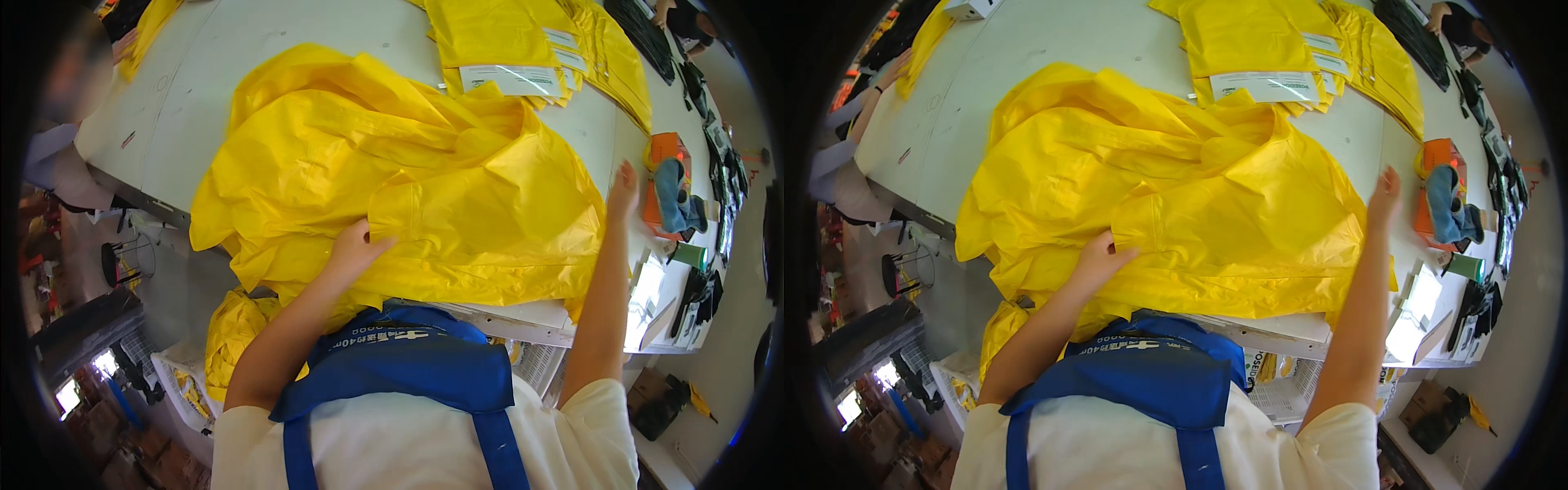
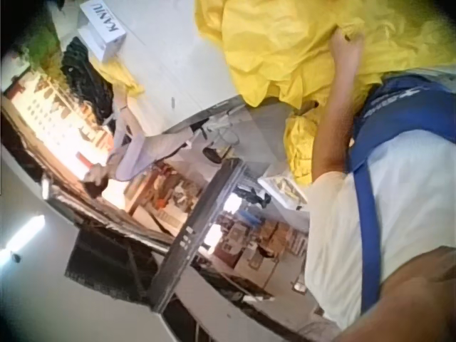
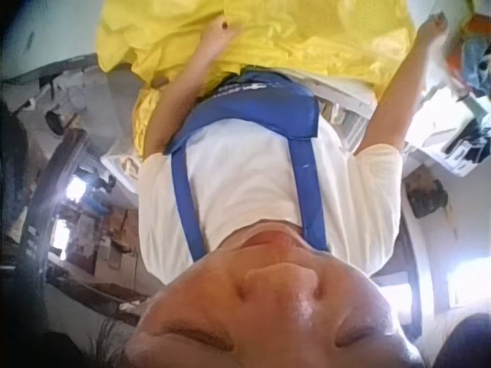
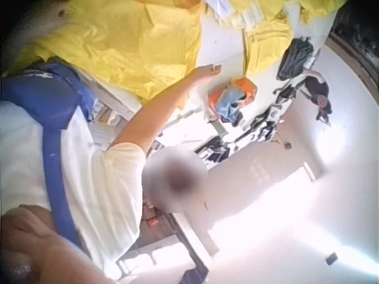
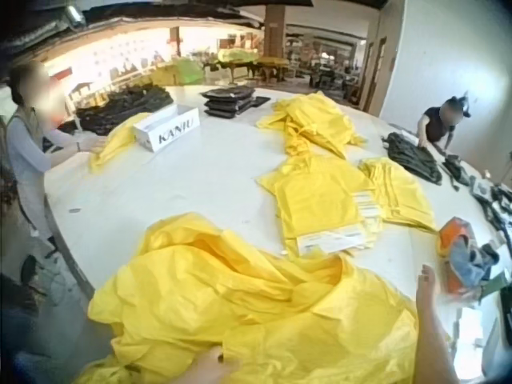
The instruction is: The person folds a yellow raincoat on a large white table. They smooth the fabric, fold the sleeves and body, and place the folded item into a plastic bag. The person then repeats the process with another yellow raincoat.
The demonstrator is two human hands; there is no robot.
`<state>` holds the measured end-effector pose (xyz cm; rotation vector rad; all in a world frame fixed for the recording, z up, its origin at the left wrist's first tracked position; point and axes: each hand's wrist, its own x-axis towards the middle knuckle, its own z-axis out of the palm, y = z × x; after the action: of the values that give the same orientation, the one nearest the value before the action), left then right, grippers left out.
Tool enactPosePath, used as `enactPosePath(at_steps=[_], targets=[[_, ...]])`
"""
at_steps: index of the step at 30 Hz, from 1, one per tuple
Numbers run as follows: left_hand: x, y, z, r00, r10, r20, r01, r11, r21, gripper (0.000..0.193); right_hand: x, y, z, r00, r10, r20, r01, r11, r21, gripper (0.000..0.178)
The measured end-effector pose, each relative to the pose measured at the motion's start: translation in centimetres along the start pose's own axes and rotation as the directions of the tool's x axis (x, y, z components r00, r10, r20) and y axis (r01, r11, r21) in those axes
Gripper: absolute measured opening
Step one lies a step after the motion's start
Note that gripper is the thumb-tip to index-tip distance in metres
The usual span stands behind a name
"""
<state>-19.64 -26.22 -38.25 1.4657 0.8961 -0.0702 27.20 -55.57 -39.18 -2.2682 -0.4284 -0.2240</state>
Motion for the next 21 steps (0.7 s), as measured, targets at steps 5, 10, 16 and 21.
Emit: enactPosePath(at_steps=[5,10,16,21], targets=[[-1.1,3.6,0.6,0.998,0.068,0.014,-0.06,0.951,-0.302,0.029,-0.5,13.8,-1.7,0.953,0.273,0.131,-0.117,0.732,-0.672,0.05],[-3.1,7.6,-0.5,0.999,0.022,0.04,-0.003,0.906,-0.423,0.026,-1.0,7.1,-2.3,0.984,-0.006,0.176,0.112,0.792,-0.6,0.03],[-3.9,10.3,-1.2,0.987,-0.102,0.126,0.156,0.801,-0.578,0.023,-9.5,-15.1,-1.9,0.955,-0.164,0.246,0.127,0.979,0.162,0.019],[-4.0,10.2,-1.8,0.979,-0.093,0.182,0.187,0.766,-0.615,0.023,-19.8,-25.8,0.3,0.407,-0.715,0.568,0.633,0.669,0.389,0.04]])
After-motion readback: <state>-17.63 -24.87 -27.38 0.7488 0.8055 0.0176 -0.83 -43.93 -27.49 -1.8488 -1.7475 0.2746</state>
